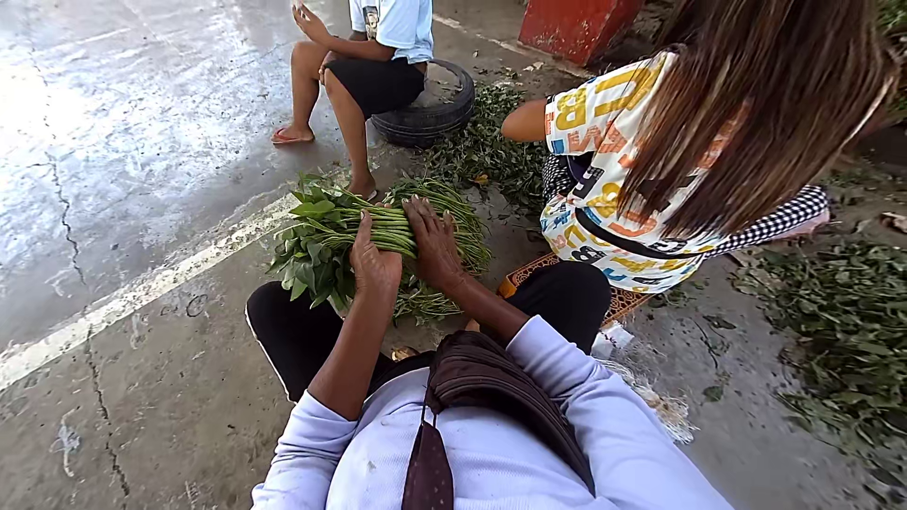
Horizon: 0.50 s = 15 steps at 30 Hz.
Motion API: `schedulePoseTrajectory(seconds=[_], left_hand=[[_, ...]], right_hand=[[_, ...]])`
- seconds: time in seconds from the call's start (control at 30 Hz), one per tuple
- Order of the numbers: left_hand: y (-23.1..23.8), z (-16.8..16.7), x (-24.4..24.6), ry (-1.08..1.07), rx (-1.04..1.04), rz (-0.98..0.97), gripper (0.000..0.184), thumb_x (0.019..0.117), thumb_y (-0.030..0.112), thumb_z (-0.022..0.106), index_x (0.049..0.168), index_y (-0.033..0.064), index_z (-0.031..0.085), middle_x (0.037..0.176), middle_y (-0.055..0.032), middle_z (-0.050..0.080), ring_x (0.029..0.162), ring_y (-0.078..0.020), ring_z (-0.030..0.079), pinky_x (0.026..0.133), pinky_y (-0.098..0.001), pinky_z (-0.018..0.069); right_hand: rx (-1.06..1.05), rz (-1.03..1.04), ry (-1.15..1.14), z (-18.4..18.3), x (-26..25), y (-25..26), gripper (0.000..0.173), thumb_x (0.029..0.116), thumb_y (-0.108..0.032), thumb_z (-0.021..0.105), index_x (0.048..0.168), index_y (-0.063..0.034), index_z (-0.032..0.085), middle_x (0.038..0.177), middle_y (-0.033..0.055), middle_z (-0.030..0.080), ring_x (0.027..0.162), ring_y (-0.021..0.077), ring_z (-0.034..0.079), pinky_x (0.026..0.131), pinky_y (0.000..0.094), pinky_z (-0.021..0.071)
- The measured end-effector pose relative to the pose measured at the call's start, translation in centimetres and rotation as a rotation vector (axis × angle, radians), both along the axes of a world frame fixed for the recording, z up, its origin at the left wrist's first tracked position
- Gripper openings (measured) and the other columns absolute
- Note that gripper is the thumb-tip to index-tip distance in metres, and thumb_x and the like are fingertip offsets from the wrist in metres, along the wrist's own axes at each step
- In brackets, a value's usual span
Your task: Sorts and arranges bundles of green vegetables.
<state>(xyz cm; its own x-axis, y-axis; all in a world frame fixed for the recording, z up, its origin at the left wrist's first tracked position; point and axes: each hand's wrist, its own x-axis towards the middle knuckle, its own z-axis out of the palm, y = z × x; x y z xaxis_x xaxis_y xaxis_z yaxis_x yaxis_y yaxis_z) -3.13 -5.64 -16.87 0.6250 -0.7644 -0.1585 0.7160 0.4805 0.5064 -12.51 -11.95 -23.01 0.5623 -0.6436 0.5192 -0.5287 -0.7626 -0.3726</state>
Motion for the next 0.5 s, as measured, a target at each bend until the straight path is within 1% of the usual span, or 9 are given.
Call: schedulePoseTrajectory(seconds=[0.07, 0.13, 0.17, 0.23, 0.3, 0.4, 0.47, 0.5], left_hand=[[0.2, 0.0, -0.2, -0.017, 0.023, 0.0, 0.028, 0.1102, 0.019, 0.045, 0.133, 0.0022, 0.05, 0.118, -0.0134, 0.067, 0.113, -0.0229, 0.067, 0.102, -0.0425, 0.0538], [0.5, 0.1, -0.5, -0.031, 0.057, 0.002, 0.03, 0.1092, 0.017, 0.048, 0.135, 0.0026, 0.049, 0.122, -0.0133, 0.065, 0.114, -0.0223, 0.065, 0.102, -0.0417, 0.0528], [0.6, 0.2, -0.6, -0.032, 0.067, -0.001, 0.031, 0.109, 0.017, 0.048, 0.137, 0.003, 0.048, 0.124, -0.0133, 0.064, 0.115, -0.0224, 0.064, 0.103, -0.0418, 0.0523], [0.6, 0.3, -0.8, -0.017, 0.064, -0.014, 0.032, 0.1093, 0.018, 0.047, 0.138, 0.0037, 0.046, 0.126, -0.0144, 0.062, 0.117, -0.0238, 0.063, 0.104, -0.0438, 0.0516], [0.7, 0.3, -0.7, 0.007, 0.041, -0.031, 0.033, 0.1099, 0.018, 0.045, 0.14, 0.0041, 0.045, 0.128, -0.0154, 0.061, 0.119, -0.0253, 0.062, 0.106, -0.0453, 0.0508], [0.7, 0.4, -0.3, 0.024, 0.021, -0.036, 0.033, 0.11, 0.019, 0.045, 0.139, 0.0047, 0.046, 0.127, -0.0162, 0.062, 0.119, -0.0269, 0.063, 0.105, -0.0474, 0.051], [1.2, 0.5, -0.1, 0.003, 0.031, -0.063, 0.035, 0.11, 0.025, 0.046, 0.14, 0.0066, 0.047, 0.13, -0.0145, 0.062, 0.121, -0.0268, 0.062, 0.105, -0.0478, 0.0509], [1.7, 0.5, 0.0, -0.039, 0.042, -0.113, 0.039, 0.11, 0.03, 0.046, 0.143, 0.0091, 0.046, 0.136, -0.0129, 0.059, 0.126, -0.0267, 0.059, 0.106, -0.0481, 0.0496]], right_hand=[[0.078, 0.119, -0.072, -0.1, -0.5, -0.5, 0.094, 0.0719, -0.002, 0.084, 0.155, -0.001, 0.04, 0.157, 0.0216, 0.046, 0.145, 0.0392, 0.045, 0.117, 0.0582, 0.0375], [0.152, 0.229, -0.015, 0.4, -1.3, -1.8, 0.094, 0.0721, 0.003, 0.083, 0.155, -0.0022, 0.04, 0.153, 0.0221, 0.05, 0.142, 0.04, 0.048, 0.117, 0.0563, 0.0384], [0.158, 0.254, 0.011, 0.9, -1.7, -2.4, 0.093, 0.0719, 0.006, 0.083, 0.155, -0.003, 0.041, 0.148, 0.0227, 0.054, 0.137, 0.0409, 0.053, 0.114, 0.0562, 0.0418], [0.144, 0.262, 0.031, 1.6, -2.1, -3.0, 0.082, 0.0745, 0.007, 0.08, 0.15, -0.0019, 0.048, 0.135, 0.0244, 0.062, 0.122, 0.0417, 0.063, 0.102, 0.0558, 0.0515], [0.119, 0.239, 0.042, 2.3, -2.2, -3.0, 0.074, 0.0753, 0.008, 0.078, 0.144, 0.0006, 0.053, 0.128, 0.0255, 0.064, 0.116, 0.0417, 0.065, 0.097, 0.0548, 0.054], [0.078, 0.229, 0.097, 3.6, -2.1, -2.8, 0.07, 0.0747, 0.009, 0.077, 0.141, 0.0019, 0.055, 0.127, 0.0255, 0.065, 0.115, 0.0415, 0.066, 0.095, 0.0549, 0.0543], [0.029, 0.233, 0.163, 4.3, -1.9, -3.2, 0.067, 0.0766, 0.009, 0.075, 0.14, 0.0018, 0.056, 0.123, 0.0267, 0.065, 0.11, 0.0432, 0.067, 0.092, 0.0557, 0.0553], [-0.004, 0.229, 0.213, 4.9, -1.8, -3.7, 0.063, 0.0795, 0.009, 0.073, 0.14, 0.0011, 0.056, 0.123, 0.0276, 0.065, 0.111, 0.0446, 0.067, 0.093, 0.0565, 0.0544]])
